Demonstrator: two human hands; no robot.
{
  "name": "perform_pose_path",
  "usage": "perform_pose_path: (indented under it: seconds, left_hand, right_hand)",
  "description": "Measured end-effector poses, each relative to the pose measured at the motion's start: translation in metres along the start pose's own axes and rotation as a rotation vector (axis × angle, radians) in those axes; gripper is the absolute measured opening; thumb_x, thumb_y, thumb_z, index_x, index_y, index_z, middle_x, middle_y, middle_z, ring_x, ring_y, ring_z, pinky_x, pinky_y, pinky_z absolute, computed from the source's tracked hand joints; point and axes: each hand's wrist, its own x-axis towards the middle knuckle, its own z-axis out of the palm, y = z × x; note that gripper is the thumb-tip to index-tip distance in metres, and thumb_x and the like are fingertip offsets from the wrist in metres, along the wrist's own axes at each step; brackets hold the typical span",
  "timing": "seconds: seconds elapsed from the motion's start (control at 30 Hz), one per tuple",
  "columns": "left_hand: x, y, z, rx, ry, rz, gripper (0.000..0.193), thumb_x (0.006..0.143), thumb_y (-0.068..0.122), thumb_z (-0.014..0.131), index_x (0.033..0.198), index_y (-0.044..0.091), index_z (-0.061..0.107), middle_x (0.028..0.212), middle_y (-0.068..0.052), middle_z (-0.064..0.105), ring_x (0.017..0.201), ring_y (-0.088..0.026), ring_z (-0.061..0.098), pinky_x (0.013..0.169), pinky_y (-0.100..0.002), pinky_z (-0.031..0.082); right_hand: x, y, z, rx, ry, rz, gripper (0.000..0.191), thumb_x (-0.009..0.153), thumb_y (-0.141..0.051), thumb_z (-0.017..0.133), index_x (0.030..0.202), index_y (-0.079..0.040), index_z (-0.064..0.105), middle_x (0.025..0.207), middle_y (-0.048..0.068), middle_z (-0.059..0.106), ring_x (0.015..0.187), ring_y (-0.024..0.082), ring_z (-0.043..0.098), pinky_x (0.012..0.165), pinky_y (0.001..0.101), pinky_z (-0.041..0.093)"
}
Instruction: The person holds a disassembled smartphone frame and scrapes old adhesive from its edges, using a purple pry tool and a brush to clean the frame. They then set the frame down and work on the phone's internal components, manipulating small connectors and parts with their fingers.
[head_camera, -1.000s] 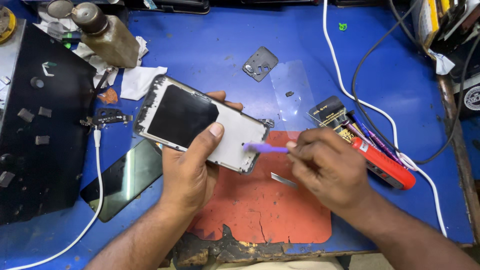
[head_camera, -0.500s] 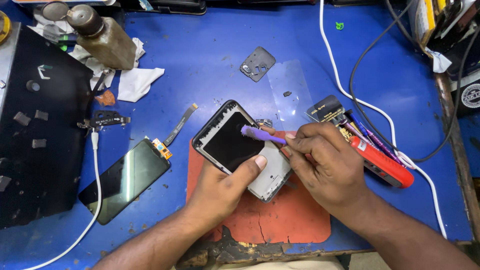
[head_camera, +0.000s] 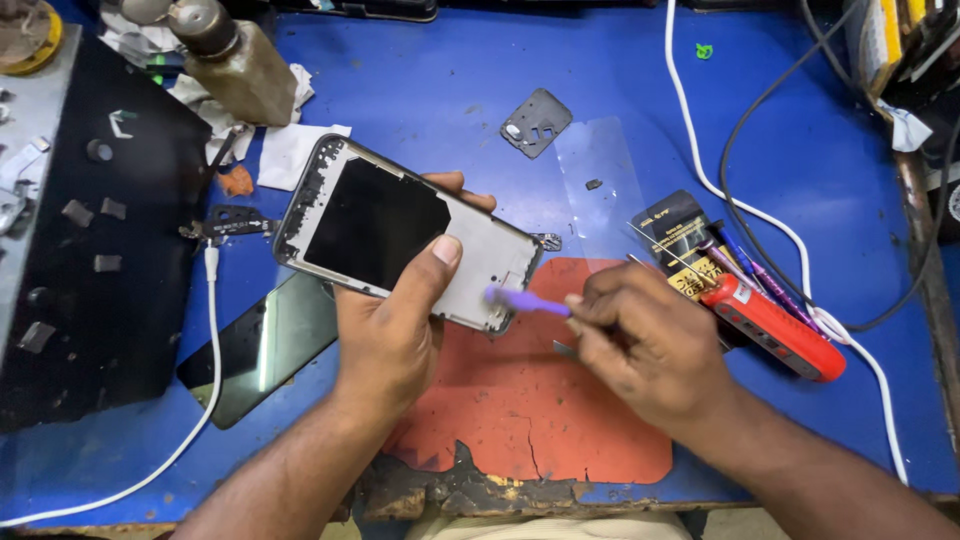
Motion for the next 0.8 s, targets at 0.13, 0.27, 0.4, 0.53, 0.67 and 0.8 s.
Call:
perform_pose_path:
  seconds: [0.13, 0.27, 0.4, 0.53, 0.67, 0.8]
  left_hand:
    - [0.000, -0.002, -0.001, 0.005, 0.031, 0.047, 0.042, 0.101, 0.001, 0.054, 0.142, -0.005, 0.048, 0.133, -0.021, 0.065, 0.122, -0.023, 0.064, 0.109, -0.039, 0.053]
    - [-0.004, -0.007, -0.003, 0.045, 0.001, 0.035, 0.050, 0.104, 0.011, 0.054, 0.151, -0.002, 0.043, 0.137, -0.016, 0.064, 0.119, -0.019, 0.062, 0.106, -0.035, 0.052]
    - [-0.010, -0.018, -0.001, -0.040, -0.106, 0.027, 0.072, 0.105, 0.046, 0.057, 0.157, -0.001, 0.039, 0.130, -0.011, 0.063, 0.114, -0.017, 0.063, 0.099, -0.033, 0.054]
    - [-0.019, -0.033, 0.007, 0.170, -0.259, 0.037, 0.091, 0.097, 0.056, 0.069, 0.158, 0.000, 0.032, 0.132, -0.007, 0.058, 0.116, -0.014, 0.061, 0.099, -0.032, 0.054]
    - [-0.027, -0.040, 0.011, 0.307, -0.321, 0.011, 0.088, 0.099, 0.047, 0.072, 0.160, 0.000, 0.029, 0.136, -0.009, 0.055, 0.120, -0.014, 0.058, 0.103, -0.032, 0.053]
    - [-0.021, -0.026, 0.004, 0.124, -0.171, -0.034, 0.076, 0.104, 0.045, 0.064, 0.158, 0.001, 0.033, 0.130, -0.011, 0.059, 0.113, -0.016, 0.062, 0.099, -0.033, 0.055]
  right_hand:
    - [-0.007, -0.009, 0.013, 0.029, -0.042, 0.051, 0.014, 0.084, 0.005, 0.076, 0.089, 0.002, 0.063, 0.095, 0.009, 0.066, 0.069, 0.010, 0.064, 0.057, 0.0247, 0.052]
    - [-0.006, -0.013, 0.018, 0.041, -0.034, 0.052, 0.017, 0.085, 0.005, 0.077, 0.091, 0.002, 0.061, 0.094, 0.009, 0.065, 0.068, 0.011, 0.063, 0.057, 0.0254, 0.051]
    - [-0.003, -0.023, 0.022, 0.034, -0.010, -0.014, 0.018, 0.086, 0.005, 0.077, 0.096, 0.002, 0.061, 0.098, 0.010, 0.065, 0.074, 0.014, 0.067, 0.063, 0.0259, 0.054]
    - [-0.001, -0.032, 0.021, 0.040, 0.014, -0.018, 0.018, 0.085, 0.007, 0.074, 0.097, 0.002, 0.062, 0.100, 0.011, 0.066, 0.075, 0.015, 0.068, 0.063, 0.0264, 0.054]
    - [-0.003, -0.034, 0.016, -0.010, 0.034, -0.022, 0.017, 0.085, 0.006, 0.075, 0.098, 0.003, 0.064, 0.098, 0.011, 0.065, 0.072, 0.014, 0.067, 0.062, 0.0269, 0.054]
    - [-0.007, -0.035, 0.014, 0.026, -0.033, -0.030, 0.014, 0.086, 0.005, 0.074, 0.094, 0.003, 0.063, 0.099, 0.011, 0.066, 0.071, 0.013, 0.067, 0.059, 0.0263, 0.054]
